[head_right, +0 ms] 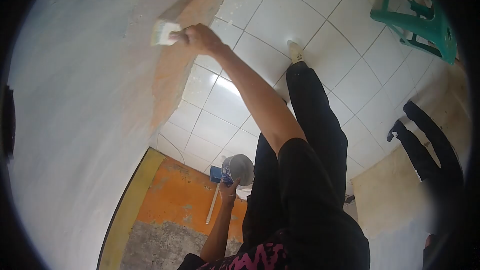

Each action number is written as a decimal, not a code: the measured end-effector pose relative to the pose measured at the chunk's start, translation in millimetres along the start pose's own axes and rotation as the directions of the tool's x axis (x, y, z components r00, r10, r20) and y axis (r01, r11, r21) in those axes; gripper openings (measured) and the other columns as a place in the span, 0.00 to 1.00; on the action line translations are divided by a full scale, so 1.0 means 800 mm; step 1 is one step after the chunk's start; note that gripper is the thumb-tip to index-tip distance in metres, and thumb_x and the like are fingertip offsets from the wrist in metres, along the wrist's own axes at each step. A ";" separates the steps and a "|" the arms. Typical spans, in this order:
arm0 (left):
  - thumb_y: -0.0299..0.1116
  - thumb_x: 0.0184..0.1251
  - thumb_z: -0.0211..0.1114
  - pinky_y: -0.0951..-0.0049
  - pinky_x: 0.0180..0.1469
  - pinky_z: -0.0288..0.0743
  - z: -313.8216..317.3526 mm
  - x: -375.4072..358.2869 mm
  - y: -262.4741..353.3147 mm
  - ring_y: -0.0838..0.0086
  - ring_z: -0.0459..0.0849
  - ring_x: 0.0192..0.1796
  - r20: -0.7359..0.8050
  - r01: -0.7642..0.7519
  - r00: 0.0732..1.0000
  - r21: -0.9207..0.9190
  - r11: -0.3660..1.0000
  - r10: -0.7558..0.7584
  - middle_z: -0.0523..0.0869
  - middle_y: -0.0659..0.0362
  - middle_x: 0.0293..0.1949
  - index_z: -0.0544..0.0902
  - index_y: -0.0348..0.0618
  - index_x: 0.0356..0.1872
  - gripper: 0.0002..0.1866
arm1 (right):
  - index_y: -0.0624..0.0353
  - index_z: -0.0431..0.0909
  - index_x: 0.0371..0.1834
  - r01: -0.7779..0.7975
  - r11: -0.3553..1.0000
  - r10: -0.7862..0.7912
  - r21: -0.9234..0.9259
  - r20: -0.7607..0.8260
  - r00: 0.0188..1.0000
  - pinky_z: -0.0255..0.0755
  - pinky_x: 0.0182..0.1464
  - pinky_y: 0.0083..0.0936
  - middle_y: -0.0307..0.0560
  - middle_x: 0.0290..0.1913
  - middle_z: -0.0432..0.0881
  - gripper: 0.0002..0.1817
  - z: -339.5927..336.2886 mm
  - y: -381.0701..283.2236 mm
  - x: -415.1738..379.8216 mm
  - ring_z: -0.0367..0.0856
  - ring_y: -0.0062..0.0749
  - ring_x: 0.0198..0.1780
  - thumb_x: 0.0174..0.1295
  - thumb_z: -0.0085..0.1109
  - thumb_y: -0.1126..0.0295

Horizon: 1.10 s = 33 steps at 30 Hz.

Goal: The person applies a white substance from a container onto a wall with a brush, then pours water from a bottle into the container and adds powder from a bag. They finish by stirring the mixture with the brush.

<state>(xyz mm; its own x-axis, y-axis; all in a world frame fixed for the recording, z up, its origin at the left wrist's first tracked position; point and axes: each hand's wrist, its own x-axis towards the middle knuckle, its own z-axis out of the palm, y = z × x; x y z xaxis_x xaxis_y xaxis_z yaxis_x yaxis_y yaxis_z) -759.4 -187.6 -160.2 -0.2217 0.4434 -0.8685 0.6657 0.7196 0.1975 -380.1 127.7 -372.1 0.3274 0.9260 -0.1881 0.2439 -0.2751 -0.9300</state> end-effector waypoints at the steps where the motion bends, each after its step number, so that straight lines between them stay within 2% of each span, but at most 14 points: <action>1: 0.32 0.53 0.78 0.72 0.45 0.77 0.002 -0.002 0.002 0.74 0.85 0.39 -0.002 0.008 1.000 0.003 1.000 -0.008 0.88 0.55 0.40 0.80 0.34 0.46 0.21 | 0.43 0.87 0.49 -0.133 0.991 0.133 0.007 0.035 0.990 0.78 0.37 0.38 0.55 0.26 0.84 0.21 -0.005 0.012 -0.010 0.83 0.41 0.27 0.73 0.46 0.46; 2: 0.32 0.53 0.78 0.72 0.45 0.77 0.005 -0.003 0.005 0.74 0.85 0.39 -0.015 0.003 1.000 -0.027 1.000 -0.003 0.88 0.56 0.39 0.80 0.34 0.46 0.22 | 0.52 0.86 0.48 -0.284 0.957 0.289 -0.063 0.081 0.954 0.80 0.42 0.42 0.58 0.31 0.86 0.28 -0.010 0.022 -0.016 0.87 0.47 0.35 0.72 0.44 0.42; 6: 0.33 0.53 0.79 0.73 0.44 0.76 0.006 0.009 -0.003 0.75 0.84 0.39 -0.048 -0.017 0.999 -0.003 1.000 0.016 0.87 0.56 0.39 0.80 0.34 0.45 0.22 | 0.64 0.84 0.42 -0.577 0.794 0.593 -0.192 0.036 0.804 0.79 0.52 0.43 0.59 0.43 0.86 0.26 0.000 0.025 -0.021 0.86 0.51 0.48 0.69 0.51 0.48; 11: 0.32 0.54 0.78 0.72 0.35 0.81 0.014 0.009 0.030 0.73 0.86 0.36 -0.047 -0.054 0.998 -0.068 0.996 0.051 0.87 0.54 0.38 0.79 0.32 0.45 0.22 | 0.67 0.82 0.37 -0.455 0.889 0.454 -0.050 -0.039 0.890 0.82 0.40 0.44 0.64 0.33 0.85 0.28 0.006 -0.100 -0.044 0.88 0.53 0.37 0.73 0.46 0.49; 15: 0.31 0.55 0.76 0.70 0.25 0.86 0.011 0.031 0.023 0.70 0.87 0.33 -0.031 -0.068 0.997 -0.051 0.996 0.067 0.86 0.50 0.37 0.78 0.30 0.46 0.22 | 0.68 0.82 0.33 -0.306 0.950 0.302 0.067 0.060 0.951 0.81 0.30 0.42 0.60 0.22 0.82 0.30 -0.026 -0.193 -0.084 0.85 0.52 0.25 0.73 0.45 0.49; 16: 0.30 0.55 0.75 0.71 0.24 0.86 0.011 0.032 0.025 0.70 0.87 0.32 -0.004 -0.007 1.000 -0.115 0.993 0.007 0.86 0.50 0.38 0.78 0.29 0.46 0.22 | 0.65 0.84 0.38 -0.225 0.973 0.229 -0.045 0.096 0.969 0.79 0.25 0.38 0.54 0.18 0.80 0.30 -0.027 -0.197 -0.087 0.82 0.42 0.19 0.73 0.45 0.46; 19: 0.31 0.56 0.76 0.71 0.32 0.85 0.009 0.029 0.051 0.70 0.86 0.35 -0.027 0.024 0.999 -0.091 0.996 -0.026 0.86 0.51 0.39 0.79 0.30 0.46 0.21 | 0.61 0.86 0.41 -0.026 0.989 0.001 0.145 0.171 0.985 0.74 0.20 0.31 0.45 0.16 0.78 0.30 -0.012 -0.161 -0.074 0.75 0.30 0.14 0.74 0.44 0.44; 21: 0.33 0.56 0.76 0.70 0.42 0.81 0.006 0.046 0.024 0.69 0.86 0.39 -0.067 -0.100 0.993 -0.018 0.995 0.099 0.86 0.52 0.41 0.80 0.31 0.46 0.21 | 0.54 0.87 0.41 0.082 0.990 -0.089 0.111 0.060 0.994 0.68 0.17 0.26 0.39 0.14 0.75 0.30 0.011 -0.099 -0.041 0.68 0.22 0.12 0.73 0.43 0.41; 24: 0.34 0.56 0.77 0.69 0.48 0.77 0.006 0.046 0.040 0.69 0.85 0.43 -0.080 0.006 0.997 -0.193 0.981 -0.021 0.86 0.53 0.42 0.81 0.31 0.47 0.22 | 0.52 0.88 0.40 -0.115 0.990 0.111 0.077 0.052 0.992 0.76 0.28 0.32 0.42 0.19 0.81 0.29 0.015 -0.022 -0.024 0.78 0.27 0.20 0.68 0.51 0.37; 26: 0.35 0.56 0.76 0.69 0.47 0.78 0.014 0.043 0.047 0.69 0.84 0.43 -0.069 0.017 0.997 -0.340 0.940 -0.042 0.86 0.52 0.44 0.81 0.30 0.48 0.23 | 0.59 0.86 0.41 -0.371 0.923 0.378 -0.103 0.063 0.924 0.80 0.43 0.40 0.55 0.32 0.87 0.31 0.009 0.021 -0.026 0.87 0.46 0.38 0.66 0.52 0.38; 27: 0.35 0.56 0.76 0.69 0.47 0.78 0.016 0.046 0.044 0.69 0.84 0.43 -0.062 0.010 0.998 -0.340 0.941 -0.033 0.86 0.52 0.44 0.81 0.30 0.48 0.23 | 0.59 0.86 0.41 -0.370 0.923 0.377 -0.107 0.052 0.925 0.80 0.43 0.40 0.55 0.32 0.87 0.31 0.003 0.021 -0.025 0.87 0.46 0.38 0.66 0.52 0.38; 29: 0.36 0.56 0.76 0.69 0.47 0.78 0.014 0.045 0.036 0.69 0.84 0.42 -0.085 0.000 0.996 -0.227 0.974 -0.020 0.86 0.52 0.45 0.81 0.30 0.49 0.24 | 0.67 0.83 0.42 -0.642 0.758 0.634 -0.114 -0.104 0.766 0.80 0.48 0.42 0.62 0.38 0.86 0.33 0.005 0.014 -0.019 0.86 0.54 0.46 0.67 0.51 0.41; 30: 0.36 0.56 0.75 0.70 0.47 0.77 0.010 0.046 0.023 0.69 0.84 0.42 -0.079 -0.030 0.997 -0.113 0.993 0.021 0.86 0.52 0.45 0.81 0.30 0.50 0.25 | 0.71 0.81 0.41 -0.619 0.778 0.617 -0.106 -0.050 0.785 0.79 0.49 0.43 0.66 0.40 0.85 0.32 0.001 -0.002 -0.012 0.85 0.57 0.46 0.68 0.50 0.45; 33: 0.37 0.56 0.76 0.68 0.46 0.79 0.021 0.024 0.055 0.68 0.85 0.42 -0.083 0.098 0.990 -0.202 0.974 -0.116 0.86 0.52 0.45 0.81 0.30 0.50 0.25 | 0.69 0.81 0.39 -0.547 0.835 0.542 -0.052 -0.089 0.836 0.79 0.50 0.45 0.67 0.40 0.84 0.27 -0.006 -0.077 -0.021 0.85 0.56 0.47 0.69 0.49 0.50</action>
<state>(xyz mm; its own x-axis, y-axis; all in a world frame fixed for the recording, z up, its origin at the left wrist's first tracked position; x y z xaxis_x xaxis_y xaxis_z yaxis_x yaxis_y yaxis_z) -722.3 -156.2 -175.5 -0.3559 0.3992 -0.8450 0.4828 0.8527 0.1995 -396.3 127.8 -310.1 0.4869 0.6019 -0.6330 0.0720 -0.7499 -0.6576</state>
